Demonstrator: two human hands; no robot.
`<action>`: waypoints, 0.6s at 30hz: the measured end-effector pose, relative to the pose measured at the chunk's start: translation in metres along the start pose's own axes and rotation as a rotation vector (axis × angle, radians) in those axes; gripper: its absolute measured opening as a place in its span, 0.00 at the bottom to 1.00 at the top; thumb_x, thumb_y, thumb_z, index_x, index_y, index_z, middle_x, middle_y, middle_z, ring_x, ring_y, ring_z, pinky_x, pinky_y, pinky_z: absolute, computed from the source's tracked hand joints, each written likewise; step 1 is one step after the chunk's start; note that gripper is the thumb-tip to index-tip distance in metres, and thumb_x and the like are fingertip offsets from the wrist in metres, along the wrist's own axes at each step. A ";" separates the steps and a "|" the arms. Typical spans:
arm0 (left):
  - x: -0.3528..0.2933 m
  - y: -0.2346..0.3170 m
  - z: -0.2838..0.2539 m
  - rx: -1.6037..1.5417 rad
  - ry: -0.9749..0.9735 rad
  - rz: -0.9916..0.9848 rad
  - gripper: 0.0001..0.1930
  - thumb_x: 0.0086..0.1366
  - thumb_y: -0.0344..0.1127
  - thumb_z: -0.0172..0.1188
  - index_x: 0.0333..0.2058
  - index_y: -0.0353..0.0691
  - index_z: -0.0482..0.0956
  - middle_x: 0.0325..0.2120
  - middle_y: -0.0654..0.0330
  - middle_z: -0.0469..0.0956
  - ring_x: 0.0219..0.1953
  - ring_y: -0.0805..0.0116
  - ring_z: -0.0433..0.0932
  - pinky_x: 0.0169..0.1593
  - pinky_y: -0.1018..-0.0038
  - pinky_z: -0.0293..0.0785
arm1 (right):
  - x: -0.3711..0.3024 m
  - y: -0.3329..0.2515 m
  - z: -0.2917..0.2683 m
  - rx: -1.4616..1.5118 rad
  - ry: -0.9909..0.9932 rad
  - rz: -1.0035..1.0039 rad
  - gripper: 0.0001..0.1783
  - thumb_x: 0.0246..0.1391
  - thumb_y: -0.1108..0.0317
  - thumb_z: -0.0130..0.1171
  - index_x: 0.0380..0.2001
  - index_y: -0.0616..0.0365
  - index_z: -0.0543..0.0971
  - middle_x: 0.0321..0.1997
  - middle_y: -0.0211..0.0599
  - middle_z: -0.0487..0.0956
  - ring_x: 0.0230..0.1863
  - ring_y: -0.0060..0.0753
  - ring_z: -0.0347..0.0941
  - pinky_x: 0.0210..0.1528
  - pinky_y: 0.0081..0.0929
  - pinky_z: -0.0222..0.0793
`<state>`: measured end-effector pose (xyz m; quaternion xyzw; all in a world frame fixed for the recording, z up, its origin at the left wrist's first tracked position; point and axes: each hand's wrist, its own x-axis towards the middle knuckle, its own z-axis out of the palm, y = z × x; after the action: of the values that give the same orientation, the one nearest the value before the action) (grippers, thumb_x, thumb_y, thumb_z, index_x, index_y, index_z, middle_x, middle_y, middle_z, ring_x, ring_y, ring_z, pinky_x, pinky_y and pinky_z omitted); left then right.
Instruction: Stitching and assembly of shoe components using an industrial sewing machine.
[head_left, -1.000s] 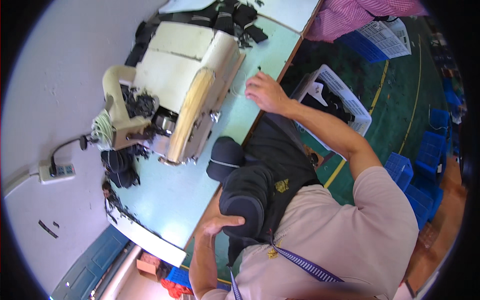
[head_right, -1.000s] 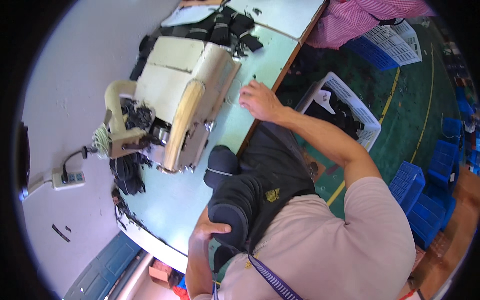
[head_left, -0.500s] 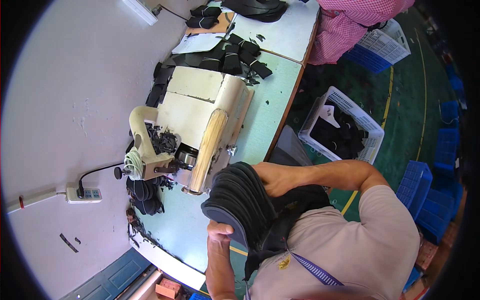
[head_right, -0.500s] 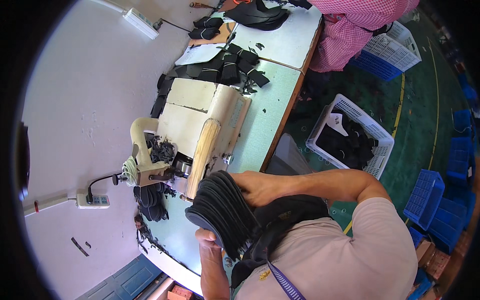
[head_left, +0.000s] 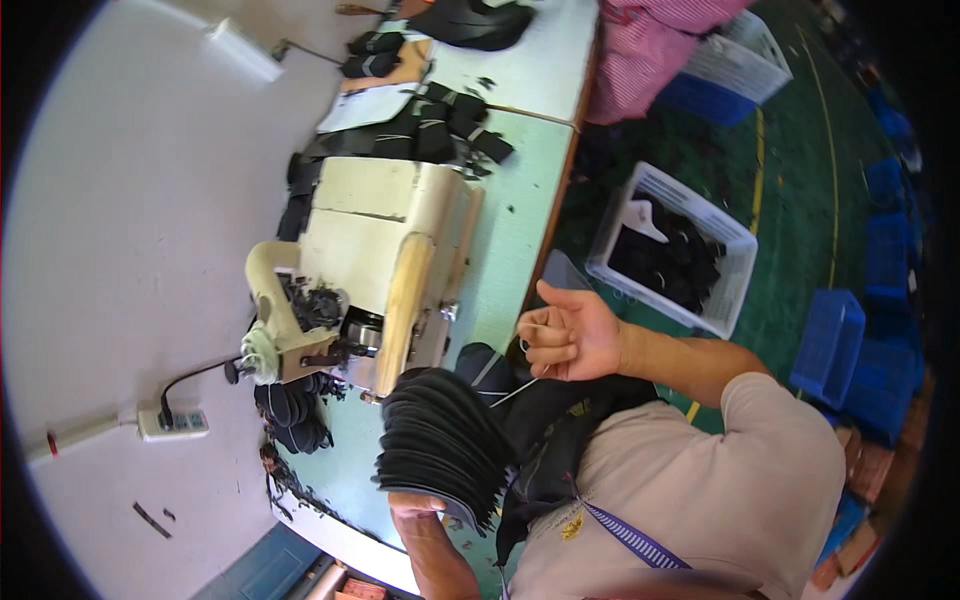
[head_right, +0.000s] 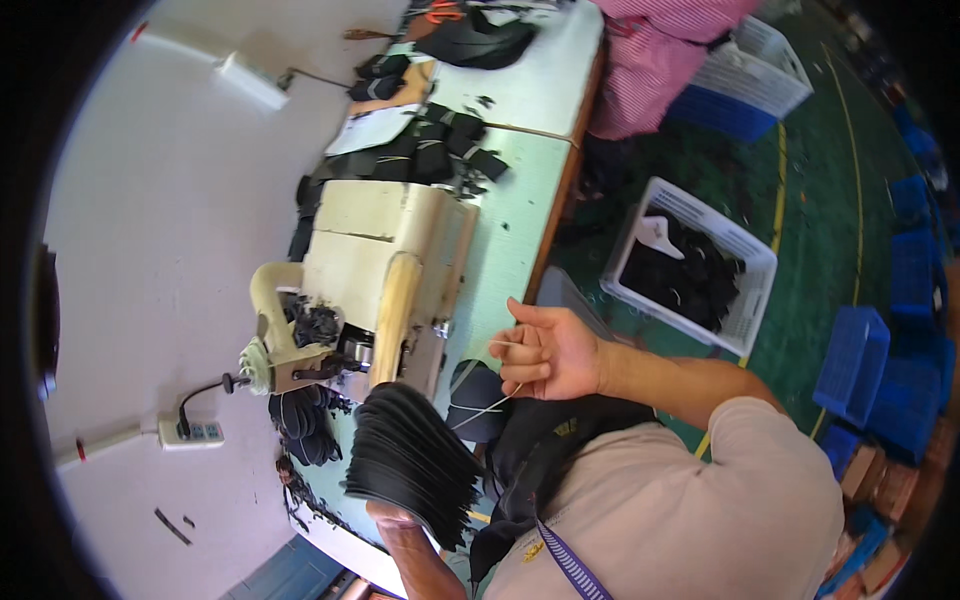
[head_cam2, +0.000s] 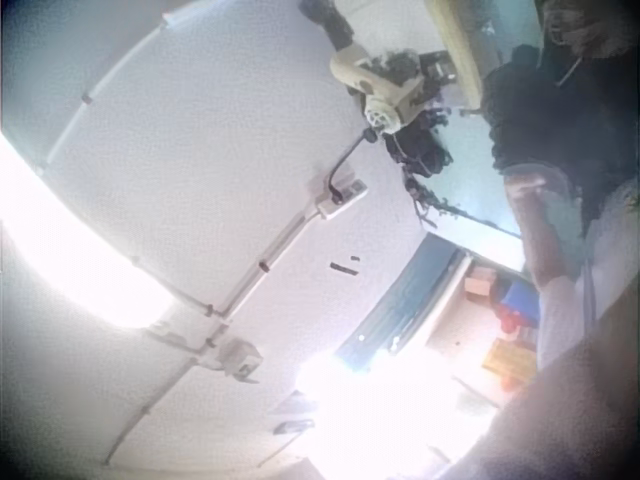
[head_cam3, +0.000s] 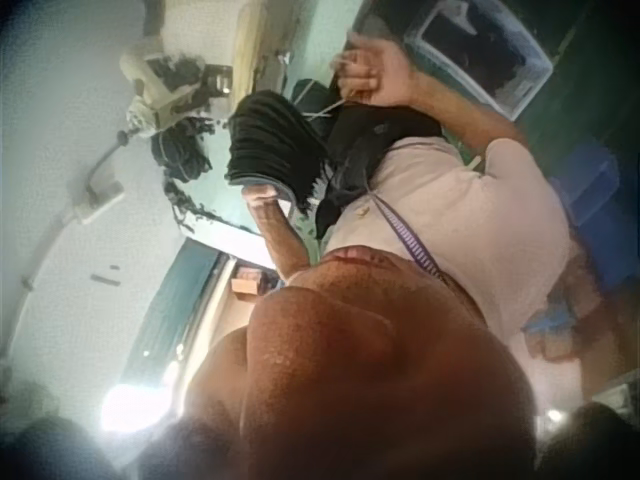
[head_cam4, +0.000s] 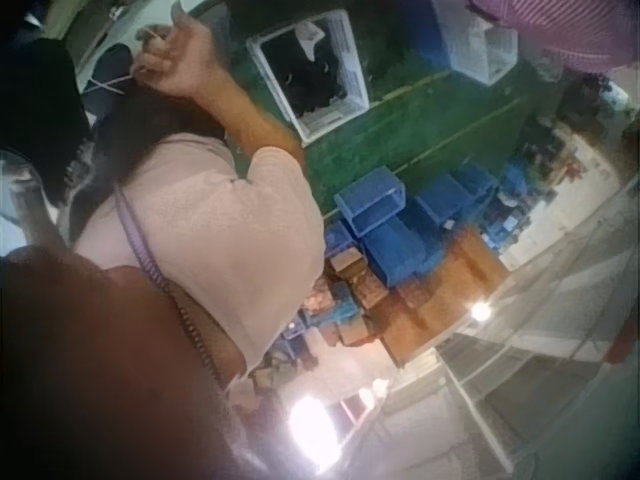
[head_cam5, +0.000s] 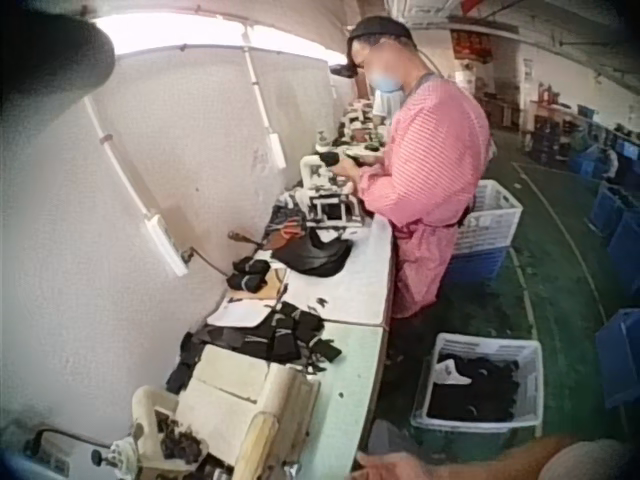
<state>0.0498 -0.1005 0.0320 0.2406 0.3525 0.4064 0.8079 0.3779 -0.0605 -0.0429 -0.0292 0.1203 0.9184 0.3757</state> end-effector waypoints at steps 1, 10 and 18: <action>0.000 0.004 -0.001 0.173 -0.057 0.040 0.64 0.26 0.28 0.80 0.68 0.27 0.58 0.57 0.46 0.77 0.60 0.44 0.74 0.68 0.55 0.64 | -0.008 0.005 0.012 -0.007 -0.076 0.038 0.40 0.66 0.37 0.50 0.61 0.66 0.67 0.20 0.25 0.64 0.20 0.22 0.60 0.34 0.31 0.70; 0.042 0.022 0.000 0.528 0.364 -0.236 0.36 0.45 0.27 0.68 0.57 0.25 0.71 0.41 0.49 0.82 0.39 0.54 0.83 0.47 0.62 0.82 | -0.030 0.043 0.052 -1.672 -0.004 -0.066 0.23 0.57 0.56 0.67 0.51 0.58 0.79 0.39 0.42 0.82 0.40 0.38 0.80 0.40 0.35 0.73; 0.034 0.020 -0.020 -0.327 -0.019 -0.192 0.24 0.75 0.43 0.49 0.63 0.35 0.66 0.47 0.46 0.82 0.44 0.45 0.81 0.54 0.49 0.70 | -0.026 0.001 0.027 -0.405 -0.223 -0.339 0.08 0.51 0.69 0.61 0.21 0.54 0.74 0.23 0.29 0.72 0.29 0.30 0.73 0.47 0.42 0.71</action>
<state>0.0391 -0.0596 0.0203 0.0753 0.2955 0.3770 0.8745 0.3971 -0.0722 -0.0127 -0.0223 -0.1140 0.8455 0.5211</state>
